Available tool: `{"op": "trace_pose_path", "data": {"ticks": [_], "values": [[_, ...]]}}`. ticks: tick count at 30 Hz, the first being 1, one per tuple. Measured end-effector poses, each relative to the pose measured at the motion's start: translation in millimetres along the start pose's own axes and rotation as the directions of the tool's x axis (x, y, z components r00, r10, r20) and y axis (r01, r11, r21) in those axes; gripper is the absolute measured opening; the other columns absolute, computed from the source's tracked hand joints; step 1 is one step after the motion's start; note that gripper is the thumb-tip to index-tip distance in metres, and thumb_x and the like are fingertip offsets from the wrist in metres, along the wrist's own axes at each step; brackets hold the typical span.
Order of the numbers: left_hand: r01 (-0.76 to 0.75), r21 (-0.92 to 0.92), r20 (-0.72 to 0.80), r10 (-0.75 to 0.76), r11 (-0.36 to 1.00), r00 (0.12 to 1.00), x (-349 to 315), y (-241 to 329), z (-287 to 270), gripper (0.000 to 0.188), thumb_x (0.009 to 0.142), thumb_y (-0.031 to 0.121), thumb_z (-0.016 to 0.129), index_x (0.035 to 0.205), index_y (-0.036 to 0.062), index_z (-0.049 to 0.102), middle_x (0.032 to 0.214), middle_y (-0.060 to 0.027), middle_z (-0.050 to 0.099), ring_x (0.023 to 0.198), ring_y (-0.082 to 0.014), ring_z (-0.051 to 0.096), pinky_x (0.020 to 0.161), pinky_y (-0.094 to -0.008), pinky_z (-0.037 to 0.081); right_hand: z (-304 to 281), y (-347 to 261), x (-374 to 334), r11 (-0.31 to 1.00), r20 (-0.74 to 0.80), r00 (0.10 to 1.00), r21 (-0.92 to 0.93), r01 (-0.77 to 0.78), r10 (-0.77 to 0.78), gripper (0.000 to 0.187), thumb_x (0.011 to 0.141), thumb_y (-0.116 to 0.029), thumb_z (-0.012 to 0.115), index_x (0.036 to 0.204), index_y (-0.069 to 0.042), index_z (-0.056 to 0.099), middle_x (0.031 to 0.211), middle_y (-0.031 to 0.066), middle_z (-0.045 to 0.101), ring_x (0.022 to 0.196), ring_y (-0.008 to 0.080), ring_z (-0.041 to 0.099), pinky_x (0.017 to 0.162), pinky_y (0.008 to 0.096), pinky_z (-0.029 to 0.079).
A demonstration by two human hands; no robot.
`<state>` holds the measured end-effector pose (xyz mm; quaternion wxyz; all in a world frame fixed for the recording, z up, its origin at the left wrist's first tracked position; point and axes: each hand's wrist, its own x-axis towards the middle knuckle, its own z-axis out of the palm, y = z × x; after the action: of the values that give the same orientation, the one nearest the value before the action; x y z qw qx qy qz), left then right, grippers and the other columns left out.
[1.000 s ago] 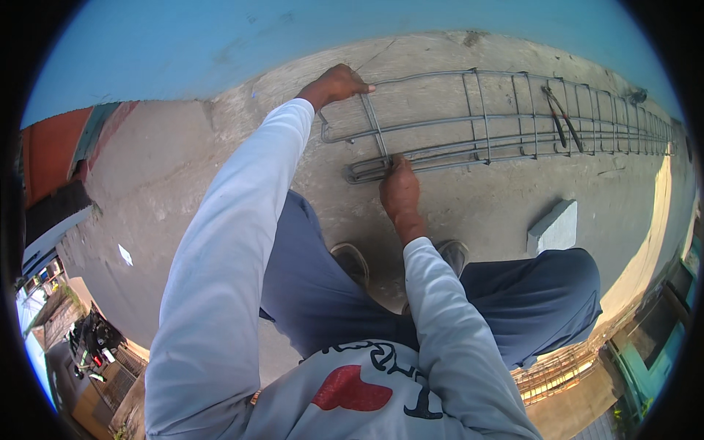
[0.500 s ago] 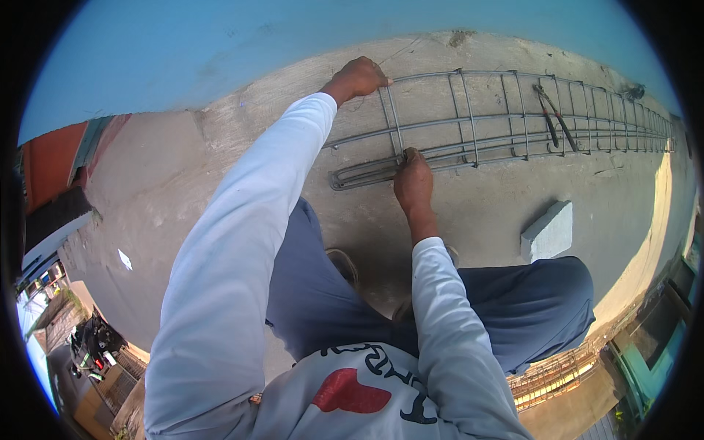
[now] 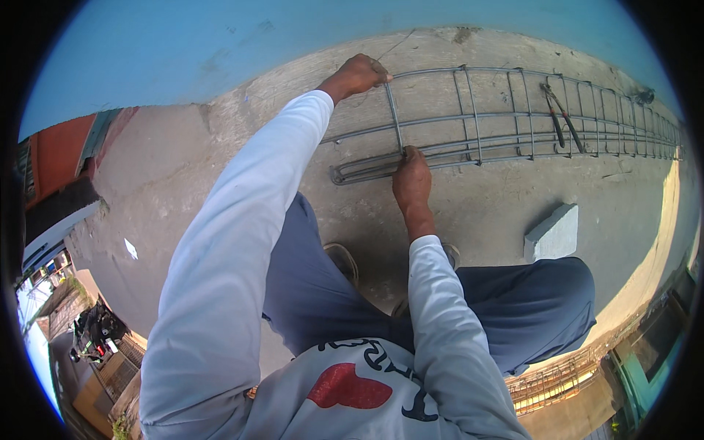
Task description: The person sits on a concrete floor and uses pliers to twist wire ties around the intersections of a rectangular metal mesh frame. They work systematically along the length of the mesh, securing the grid structure. The person briefly stands to sweep the floor with a broom before returning to the task.
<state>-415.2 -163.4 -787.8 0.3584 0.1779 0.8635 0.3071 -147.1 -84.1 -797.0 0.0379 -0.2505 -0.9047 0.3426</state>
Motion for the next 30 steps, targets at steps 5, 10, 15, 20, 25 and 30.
{"op": "trace_pose_path", "data": {"ticks": [5, 10, 15, 20, 25, 30], "values": [[0.043, 0.049, -0.014, -0.042, 0.998, 0.999, 0.2, 6.8, 6.2, 0.038, 0.089, 0.045, 0.073, 0.109, 0.0123, 0.077, 0.12, -0.0115, 0.071, 0.115, -0.0321, 0.064, 0.096, -0.0442, 0.049, -4.0, 5.3, 3.6, 1.0, 0.013, 1.0, -0.014, -0.017, 0.017, 0.021, 0.09, -0.002, 0.059, 0.109, 0.003, 0.066, 0.105, 0.0243, 0.068, 0.096, 0.0424, 0.067, 0.084, 0.0458, 0.054], [0.0, 0.046, -0.004, 0.0, 0.999, 1.0, -4.8, 13.5, 3.4, 0.038, 0.089, 0.046, 0.073, 0.112, 0.0151, 0.077, 0.12, -0.0092, 0.072, 0.115, -0.03, 0.064, 0.097, -0.0423, 0.049, -6.8, 6.4, 7.8, 0.999, 0.019, 0.999, -0.037, -0.037, 0.038, 0.02, 0.091, -0.002, 0.058, 0.109, 0.004, 0.067, 0.105, 0.025, 0.068, 0.096, 0.0419, 0.067, 0.085, 0.0455, 0.053], [-0.012, -0.015, -0.063, 0.012, 1.0, 0.998, -10.8, 18.7, 6.7, 0.035, 0.089, 0.035, 0.075, 0.108, 0.0069, 0.077, 0.105, -0.0119, 0.076, 0.099, -0.0256, 0.07, 0.09, -0.0377, 0.052, -6.9, 1.0, 8.0, 0.997, 0.045, 0.997, -0.055, -0.062, 0.065, 0.022, 0.092, -0.003, 0.058, 0.11, 0.003, 0.068, 0.107, 0.024, 0.068, 0.097, 0.0413, 0.067, 0.086, 0.0456, 0.053], [0.004, -0.005, -0.021, -0.004, 1.0, 1.0, -0.1, 15.0, 5.3, 0.033, 0.089, 0.037, 0.075, 0.107, 0.0092, 0.078, 0.107, -0.0098, 0.075, 0.101, -0.0257, 0.068, 0.091, -0.0381, 0.051, -14.0, 2.2, 10.5, 0.993, 0.033, 0.995, -0.08, -0.086, 0.089, 0.023, 0.091, -0.003, 0.059, 0.112, 0.003, 0.067, 0.107, 0.0238, 0.068, 0.099, 0.0412, 0.067, 0.086, 0.0457, 0.053], [0.054, 0.01, 0.022, -0.054, 0.998, 0.998, 0.1, 9.3, 2.4, 0.033, 0.089, 0.041, 0.073, 0.107, 0.0135, 0.078, 0.119, -0.0079, 0.072, 0.114, -0.0292, 0.065, 0.098, -0.0424, 0.049, -16.3, 3.1, 12.0, 0.998, 0.076, 0.995, -0.029, -0.063, 0.065, 0.021, 0.091, -0.003, 0.059, 0.11, 0.003, 0.067, 0.106, 0.0244, 0.068, 0.099, 0.0415, 0.066, 0.086, 0.0457, 0.053], [0.016, 0.003, -0.007, -0.015, 1.0, 1.0, -9.1, 15.4, 1.9, 0.04, 0.087, 0.04, 0.076, 0.111, 0.0076, 0.076, 0.115, -0.0131, 0.073, 0.11, -0.029, 0.066, 0.095, -0.0409, 0.05, -18.2, 6.4, 17.3, 0.992, 0.127, 0.984, -0.04, -0.118, 0.122, 0.024, 0.091, -0.006, 0.064, 0.113, 0.003, 0.066, 0.103, 0.0256, 0.069, 0.099, 0.0419, 0.067, 0.085, 0.0458, 0.053]]}}
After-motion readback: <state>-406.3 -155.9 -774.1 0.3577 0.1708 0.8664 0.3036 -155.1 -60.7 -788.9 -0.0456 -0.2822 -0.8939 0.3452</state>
